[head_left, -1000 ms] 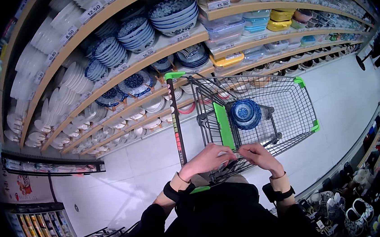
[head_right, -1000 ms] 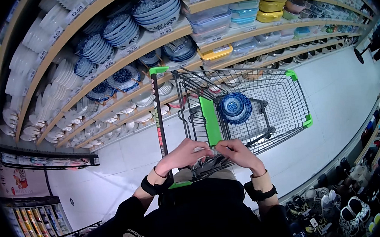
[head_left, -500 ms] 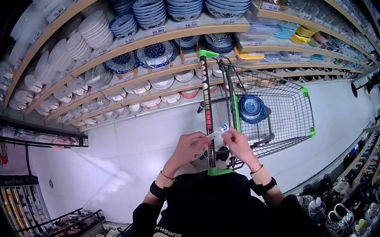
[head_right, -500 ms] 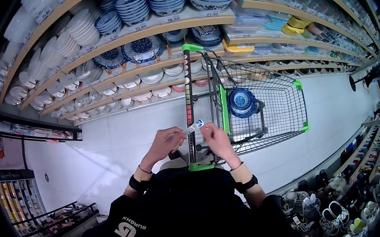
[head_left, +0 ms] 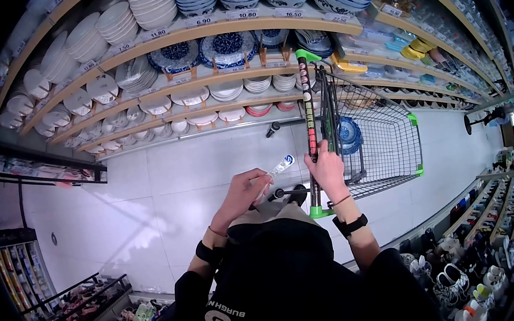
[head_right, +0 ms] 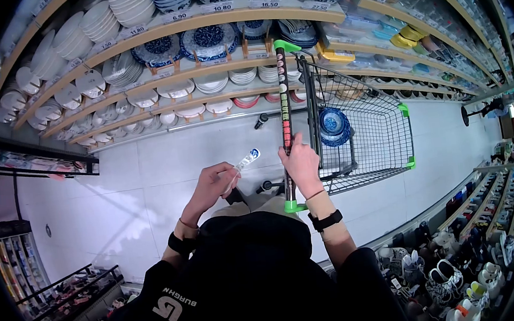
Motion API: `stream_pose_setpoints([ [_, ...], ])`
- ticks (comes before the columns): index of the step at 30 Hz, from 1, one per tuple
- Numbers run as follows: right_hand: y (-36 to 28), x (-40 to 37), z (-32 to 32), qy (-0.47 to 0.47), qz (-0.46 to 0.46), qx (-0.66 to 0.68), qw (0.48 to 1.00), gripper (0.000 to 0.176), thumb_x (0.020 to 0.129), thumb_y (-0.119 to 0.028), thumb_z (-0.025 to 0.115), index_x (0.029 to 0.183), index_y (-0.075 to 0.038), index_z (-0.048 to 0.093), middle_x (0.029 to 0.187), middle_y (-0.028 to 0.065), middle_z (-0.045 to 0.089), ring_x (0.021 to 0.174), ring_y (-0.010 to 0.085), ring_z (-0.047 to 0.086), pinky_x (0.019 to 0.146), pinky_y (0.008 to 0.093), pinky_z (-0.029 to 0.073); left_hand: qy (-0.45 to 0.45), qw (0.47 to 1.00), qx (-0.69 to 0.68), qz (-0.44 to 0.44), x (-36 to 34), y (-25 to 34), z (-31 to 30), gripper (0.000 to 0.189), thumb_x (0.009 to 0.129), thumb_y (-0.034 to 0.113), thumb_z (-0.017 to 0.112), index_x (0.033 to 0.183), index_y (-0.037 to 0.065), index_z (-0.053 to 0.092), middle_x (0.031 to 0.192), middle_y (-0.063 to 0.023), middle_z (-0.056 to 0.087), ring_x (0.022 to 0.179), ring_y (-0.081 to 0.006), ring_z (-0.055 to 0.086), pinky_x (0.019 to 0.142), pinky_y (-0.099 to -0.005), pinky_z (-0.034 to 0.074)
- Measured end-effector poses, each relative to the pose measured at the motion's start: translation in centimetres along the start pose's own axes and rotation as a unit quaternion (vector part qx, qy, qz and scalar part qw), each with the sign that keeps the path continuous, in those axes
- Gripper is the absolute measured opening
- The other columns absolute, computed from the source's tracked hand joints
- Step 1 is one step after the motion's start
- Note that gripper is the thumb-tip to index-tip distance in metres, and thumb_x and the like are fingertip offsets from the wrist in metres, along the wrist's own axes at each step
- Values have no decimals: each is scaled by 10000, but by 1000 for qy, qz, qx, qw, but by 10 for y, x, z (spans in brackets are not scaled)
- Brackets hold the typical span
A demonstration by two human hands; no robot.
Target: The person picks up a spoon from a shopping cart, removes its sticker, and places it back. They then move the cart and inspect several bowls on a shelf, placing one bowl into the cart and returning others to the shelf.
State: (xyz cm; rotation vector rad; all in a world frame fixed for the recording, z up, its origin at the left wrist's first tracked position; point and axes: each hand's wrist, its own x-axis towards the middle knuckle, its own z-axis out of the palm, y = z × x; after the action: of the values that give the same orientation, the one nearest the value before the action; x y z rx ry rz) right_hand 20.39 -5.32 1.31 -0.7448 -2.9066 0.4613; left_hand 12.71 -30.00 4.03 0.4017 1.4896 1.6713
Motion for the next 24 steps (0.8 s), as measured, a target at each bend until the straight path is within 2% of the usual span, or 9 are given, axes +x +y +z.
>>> stream_pose_setpoints([
  [6, 6, -12, 7, -33, 39, -33, 998, 395, 944, -374, 613, 962, 19, 576, 689, 235, 665, 674, 435, 682, 610, 528, 554, -15, 1000, -9, -7, -5, 2, -13, 215, 1028, 153, 540, 972, -24, 648, 724, -28, 567, 529, -61, 440, 475, -225, 337],
  [12, 18, -26, 1, -42, 64, -16, 997, 403, 975, -387, 580, 949, 14, 562, 713, 272, 659, 709, 489, 662, 651, 572, 538, 2, 1000, -5, 1, -12, 1, -27, 215, 1026, 153, 540, 964, -22, 647, 722, -28, 571, 526, -62, 436, 478, -223, 333],
  [17, 34, -38, -3, -46, 101, -18, 994, 433, 987, -420, 548, 965, 12, 551, 732, 282, 659, 743, 498, 661, 674, 584, 532, 11, 1000, -4, 11, -17, 0, -31, 210, 1025, 150, 540, 958, -20, 644, 718, -27, 571, 524, -61, 432, 477, -222, 329],
  [24, 72, -48, -3, -6, 94, -27, 995, 422, 976, -427, 567, 959, -5, 546, 718, 287, 652, 719, 501, 654, 658, 595, 524, -1, 1000, 12, 0, -13, 5, -28, 218, 1025, 160, 548, 958, -23, 645, 716, -21, 566, 521, -61, 430, 470, -220, 325],
])
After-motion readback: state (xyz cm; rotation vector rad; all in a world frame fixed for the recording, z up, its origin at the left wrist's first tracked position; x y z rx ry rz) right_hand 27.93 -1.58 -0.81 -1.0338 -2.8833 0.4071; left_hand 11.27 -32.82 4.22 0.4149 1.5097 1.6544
